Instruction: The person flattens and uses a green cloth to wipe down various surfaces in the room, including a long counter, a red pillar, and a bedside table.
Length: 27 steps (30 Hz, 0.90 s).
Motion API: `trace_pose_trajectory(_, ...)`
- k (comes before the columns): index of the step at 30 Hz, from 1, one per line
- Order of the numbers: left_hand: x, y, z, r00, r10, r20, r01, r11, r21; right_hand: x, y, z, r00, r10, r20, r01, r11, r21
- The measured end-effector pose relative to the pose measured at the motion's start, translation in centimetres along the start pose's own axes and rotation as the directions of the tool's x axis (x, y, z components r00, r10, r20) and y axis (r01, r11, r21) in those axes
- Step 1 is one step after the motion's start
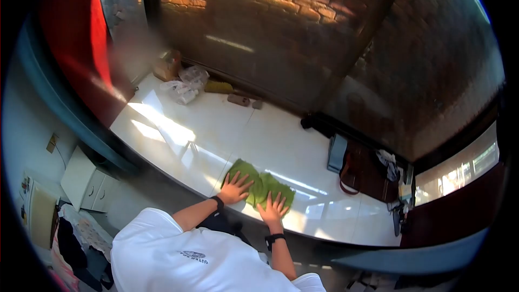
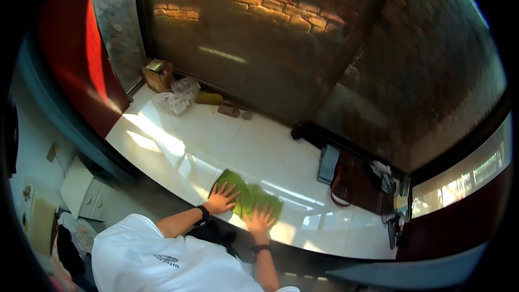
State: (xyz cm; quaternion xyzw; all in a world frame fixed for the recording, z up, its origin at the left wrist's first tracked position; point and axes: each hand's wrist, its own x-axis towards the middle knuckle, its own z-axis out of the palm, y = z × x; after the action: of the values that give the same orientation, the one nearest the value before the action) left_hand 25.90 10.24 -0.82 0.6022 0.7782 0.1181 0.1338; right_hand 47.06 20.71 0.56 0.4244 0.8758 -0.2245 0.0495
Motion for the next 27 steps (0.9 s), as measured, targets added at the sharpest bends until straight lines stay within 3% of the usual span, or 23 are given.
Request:
trace_pose_trajectory(2, 0.8, 0.2, -0.1, 0.999, -0.034, -0.035, 0.034, 0.999, 0.003, 0.3, -2.2, 1.3, 0.999, 0.025, -0.031, -0.025, 1.0, 0.001)
trace_pose_trajectory(3, 0.8, 0.5, -0.7, 0.999, -0.045, 0.022, 0.045, 0.999, -0.001, -0.2, -2.8, 2.0, 0.999, 0.009, -0.037, -0.009, 1.0, -0.004)
trace_pose_trajectory(6, -1.3, 0.8, 0.1, 0.996, -0.029, -0.085, 0.028, 1.0, -0.013, -2.9, -3.4, 2.9, 0.996, -0.091, -0.021, 0.088, 0.988, -0.127)
trace_pose_trajectory(7, -2.6, 0.6, 1.1, 0.977, 0.026, -0.212, -0.027, 1.0, -0.004, -3.9, -2.9, 3.0, 0.993, -0.121, 0.007, 0.121, 0.977, -0.176)
trace_pose_trajectory(10, -6.6, 2.1, -1.7, 0.997, -0.002, -0.08, 0.005, 0.999, 0.035, -6.5, 0.0, 1.5, 0.982, -0.18, 0.06, 0.188, 0.963, -0.194)
trace_pose_trajectory(11, -7.0, 1.9, -2.3, 1.0, -0.01, 0.009, 0.01, 1.0, 0.003, -6.3, 0.5, 0.7, 0.985, -0.151, 0.087, 0.165, 0.971, -0.172)
trace_pose_trajectory(13, -6.9, 1.4, -1.8, 1.0, -0.012, 0.022, 0.013, 1.0, -0.026, -5.2, 2.0, 0.5, 0.989, -0.148, 0.02, 0.149, 0.973, -0.175)
trace_pose_trajectory(16, -4.2, 0.6, -1.4, 0.999, 0.006, 0.046, -0.004, 0.999, -0.041, -1.7, 0.7, -1.1, 0.997, 0.078, 0.027, -0.074, 0.991, -0.112)
trace_pose_trajectory(18, -2.2, -0.1, -0.8, 0.998, 0.036, -0.053, -0.037, 0.999, -0.011, 0.3, -0.8, -0.5, 0.987, 0.161, 0.015, -0.159, 0.982, -0.1)
trace_pose_trajectory(21, -0.8, 0.0, -0.6, 0.999, 0.023, -0.049, -0.024, 1.0, -0.003, 0.3, -2.2, 0.9, 0.963, 0.233, -0.137, -0.241, 0.969, -0.047)
trace_pose_trajectory(23, -1.6, 0.2, -1.0, 0.997, 0.053, -0.064, -0.052, 0.998, 0.018, -1.2, -2.8, 1.4, 0.981, 0.119, -0.152, -0.122, 0.992, -0.013)
trace_pose_trajectory(25, -3.3, 0.7, -1.3, 0.989, 0.06, -0.132, -0.057, 0.998, 0.025, -3.5, -2.4, 1.4, 0.983, 0.103, -0.154, -0.107, 0.994, -0.023)
trace_pose_trajectory(27, -5.5, 1.4, -1.9, 0.994, 0.062, -0.089, -0.059, 0.997, 0.043, -5.6, -1.0, 1.2, 0.993, 0.004, -0.117, -0.012, 0.998, -0.065)
